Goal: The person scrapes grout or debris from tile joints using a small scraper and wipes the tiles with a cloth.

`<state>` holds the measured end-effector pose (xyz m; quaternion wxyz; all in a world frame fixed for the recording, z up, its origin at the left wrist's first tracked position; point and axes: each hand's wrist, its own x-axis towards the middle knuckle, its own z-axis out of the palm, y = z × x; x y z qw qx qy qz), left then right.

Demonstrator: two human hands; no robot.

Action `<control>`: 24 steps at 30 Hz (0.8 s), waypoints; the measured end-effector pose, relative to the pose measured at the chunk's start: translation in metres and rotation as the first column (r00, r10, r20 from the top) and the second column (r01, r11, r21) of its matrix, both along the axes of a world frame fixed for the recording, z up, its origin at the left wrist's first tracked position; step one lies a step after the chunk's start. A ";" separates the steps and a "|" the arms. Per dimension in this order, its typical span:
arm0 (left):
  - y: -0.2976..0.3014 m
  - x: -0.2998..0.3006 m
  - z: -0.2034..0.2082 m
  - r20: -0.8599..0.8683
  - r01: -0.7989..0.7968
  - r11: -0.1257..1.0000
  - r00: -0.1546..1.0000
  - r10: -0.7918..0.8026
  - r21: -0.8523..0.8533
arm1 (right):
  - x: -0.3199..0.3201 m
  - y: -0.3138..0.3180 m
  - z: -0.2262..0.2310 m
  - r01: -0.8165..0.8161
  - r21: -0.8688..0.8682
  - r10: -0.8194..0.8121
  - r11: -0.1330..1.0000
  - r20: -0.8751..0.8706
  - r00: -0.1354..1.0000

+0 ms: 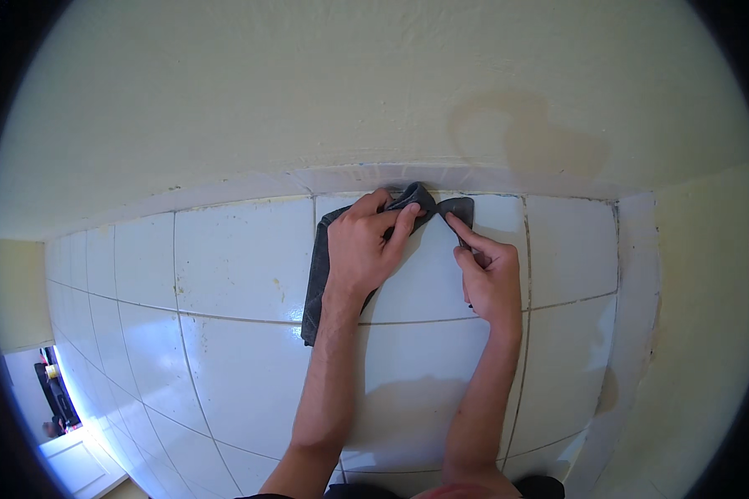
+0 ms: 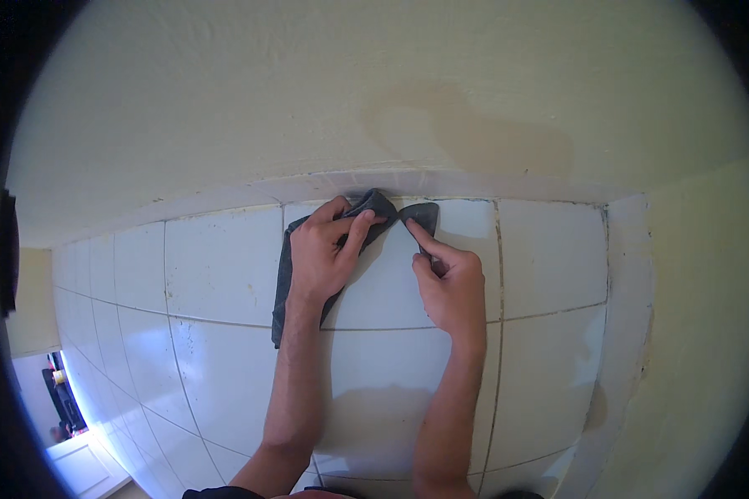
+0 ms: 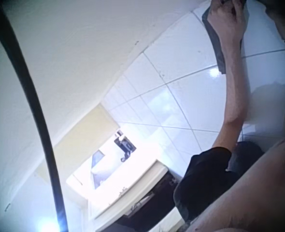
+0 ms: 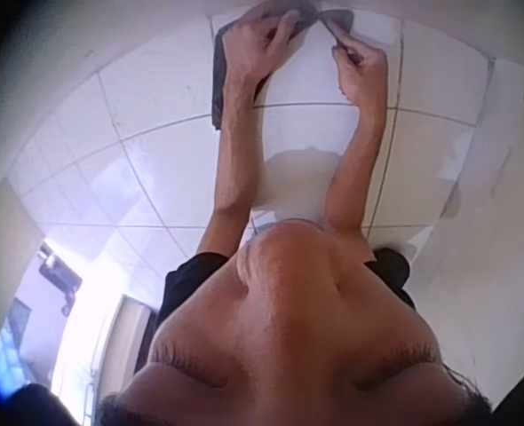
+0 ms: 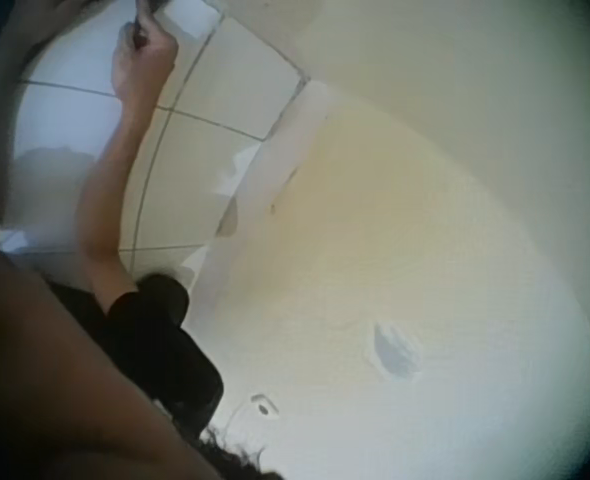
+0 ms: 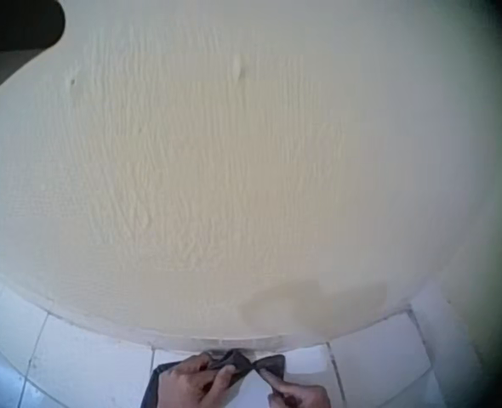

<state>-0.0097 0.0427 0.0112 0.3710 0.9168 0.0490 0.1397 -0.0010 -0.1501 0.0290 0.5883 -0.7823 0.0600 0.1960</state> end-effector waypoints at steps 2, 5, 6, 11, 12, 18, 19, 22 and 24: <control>0.000 0.000 -0.001 0.010 0.004 1.000 1.000 -0.004 -0.001 | 0.000 0.001 0.001 0.008 0.011 -0.008 1.000 -0.010 1.000; -0.003 0.001 0.002 0.035 -0.004 0.999 0.999 0.006 -0.042 | 0.000 0.004 -0.008 0.034 -0.055 -0.030 0.998 0.065 0.997; -0.002 0.001 0.002 0.034 -0.005 0.999 0.999 0.007 -0.041 | 0.000 0.003 -0.008 0.032 -0.054 -0.029 0.998 0.064 0.998; -0.002 0.000 0.003 0.022 -0.016 0.999 1.000 0.017 -0.034 | -0.001 0.005 -0.001 0.036 -0.005 -0.036 0.999 0.009 0.999; -0.002 0.001 0.002 0.024 -0.015 0.999 1.000 0.016 -0.035 | -0.001 0.005 -0.002 0.037 -0.005 -0.037 0.999 0.011 0.999; -0.002 0.001 0.002 0.043 -0.010 1.000 0.999 0.011 -0.023 | 0.000 0.001 -0.005 -0.001 -0.023 0.003 1.000 0.058 0.998; -0.002 0.001 0.002 0.039 -0.009 1.000 0.999 0.010 -0.024 | -0.001 0.003 -0.002 0.022 0.001 -0.022 1.000 0.038 0.999; -0.002 0.001 0.002 0.033 -0.008 0.999 0.999 0.009 -0.040 | 0.000 0.003 -0.009 0.039 0.002 -0.039 0.999 0.049 0.998; -0.002 0.001 0.002 0.031 -0.008 0.999 0.999 0.010 -0.052 | 0.000 0.000 -0.010 0.033 -0.017 -0.032 0.999 0.079 0.996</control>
